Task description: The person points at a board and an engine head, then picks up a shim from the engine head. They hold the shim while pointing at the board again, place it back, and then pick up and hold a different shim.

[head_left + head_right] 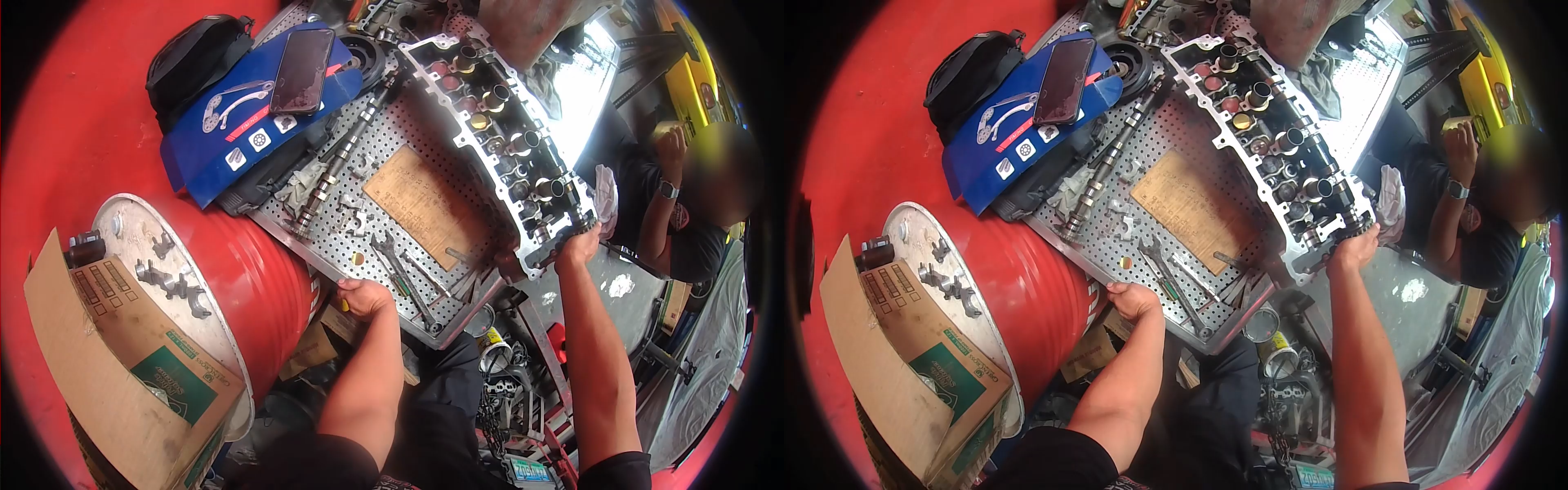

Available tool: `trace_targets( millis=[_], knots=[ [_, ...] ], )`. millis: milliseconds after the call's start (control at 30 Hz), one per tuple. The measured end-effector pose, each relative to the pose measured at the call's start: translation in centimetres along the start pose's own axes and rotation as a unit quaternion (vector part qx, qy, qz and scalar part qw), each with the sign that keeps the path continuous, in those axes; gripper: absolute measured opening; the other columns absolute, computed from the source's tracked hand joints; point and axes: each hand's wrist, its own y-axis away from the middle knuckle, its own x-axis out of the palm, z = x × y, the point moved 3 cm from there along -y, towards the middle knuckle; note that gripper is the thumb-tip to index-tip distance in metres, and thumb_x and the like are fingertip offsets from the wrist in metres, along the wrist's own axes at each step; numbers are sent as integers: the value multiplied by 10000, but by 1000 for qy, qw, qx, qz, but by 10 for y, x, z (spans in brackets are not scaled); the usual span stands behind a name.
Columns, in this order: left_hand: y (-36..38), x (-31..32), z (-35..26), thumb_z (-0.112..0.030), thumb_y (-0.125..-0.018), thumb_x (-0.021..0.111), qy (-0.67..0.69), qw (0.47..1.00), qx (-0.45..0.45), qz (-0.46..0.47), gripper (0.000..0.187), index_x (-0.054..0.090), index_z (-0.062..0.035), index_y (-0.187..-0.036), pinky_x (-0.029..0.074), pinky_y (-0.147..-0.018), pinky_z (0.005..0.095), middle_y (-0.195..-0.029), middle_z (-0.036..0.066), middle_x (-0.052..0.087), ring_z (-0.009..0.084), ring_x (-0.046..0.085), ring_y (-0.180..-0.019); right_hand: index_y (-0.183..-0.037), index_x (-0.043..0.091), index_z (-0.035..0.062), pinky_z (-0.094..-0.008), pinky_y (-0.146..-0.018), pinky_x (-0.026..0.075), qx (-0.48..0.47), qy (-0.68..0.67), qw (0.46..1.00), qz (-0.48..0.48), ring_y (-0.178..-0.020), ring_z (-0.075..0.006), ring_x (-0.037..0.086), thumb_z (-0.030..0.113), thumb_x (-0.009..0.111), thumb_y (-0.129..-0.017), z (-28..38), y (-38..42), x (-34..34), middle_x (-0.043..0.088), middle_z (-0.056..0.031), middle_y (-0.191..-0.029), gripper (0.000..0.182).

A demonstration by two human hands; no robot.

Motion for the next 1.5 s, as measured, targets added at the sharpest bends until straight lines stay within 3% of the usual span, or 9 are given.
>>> trace_targets(
  millis=[167,267,733,933,967,1133,1267,1367,1500],
  knots=[
    [-2,1,3,-426,-1000,295,-7,1000,5,2,537,580,29,-990,504,-718,534,-861,289,652,468,637,-824,-1189,595,18,-442,-698,486,-40,18,999,-2,-859,-284,624,536,352,-953,-3,-3,0,634,-134,-1068,618],
    [6,-12,-10,-463,-997,231,-5,997,-42,59,621,575,37,-1128,469,-844,560,-1014,306,643,503,602,-953,-1181,596,16,-435,-719,486,-11,6,1000,-4,-864,-284,625,528,352,-959,11,15,0,633,-136,-1067,608],
    [-5,5,7,-463,-994,256,-14,1000,-6,23,607,591,33,-1091,491,-795,564,-962,306,654,505,618,-904,-1166,588,-28,-433,-775,474,-20,12,1000,-7,-887,-310,620,518,349,-967,4,9,0,622,-175,-1086,628],
    [-23,31,31,-462,-997,277,-23,999,29,-24,598,608,35,-1034,505,-759,588,-895,314,656,509,627,-858,-1213,551,-65,-448,-962,382,-64,36,996,-43,-1100,-405,542,519,345,-975,1,11,-1,578,-267,-1194,663],
    [-19,27,25,-339,-996,362,-12,994,63,-88,524,598,93,-815,491,-626,540,-734,299,621,483,609,-702,-1225,539,-69,-447,-971,381,-61,17,997,-45,-1113,-409,536,514,343,-977,3,15,0,572,-269,-1205,663],
    [-20,25,26,-472,-991,272,-37,999,25,-30,600,619,16,-1036,504,-744,572,-897,299,663,494,636,-858,-1221,533,-62,-451,-946,412,-54,10,998,-36,-1096,-391,562,493,352,-984,8,21,0,578,-270,-1193,631],
    [-30,36,35,-476,-990,269,-27,998,26,-41,604,625,10,-1041,503,-743,570,-896,291,666,489,637,-861,-1169,555,-59,-449,-915,429,-54,4,998,-44,-1031,-377,594,484,357,-986,6,19,1,612,-250,-1132,607],
    [-20,26,24,-363,-1004,294,-7,997,45,-58,557,599,85,-869,486,-701,563,-825,338,618,505,607,-783,-1143,568,-49,-429,-912,429,-69,22,995,-65,-1013,-351,604,470,371,-985,6,20,0,629,-232,-1096,578],
    [-13,17,18,-381,-1007,278,-11,999,39,-24,568,600,86,-976,483,-762,567,-898,344,627,510,609,-855,-1128,573,-43,-423,-910,427,-66,6,996,-57,-1003,-343,606,470,371,-986,2,15,1,634,-224,-1089,570]
  ],
)
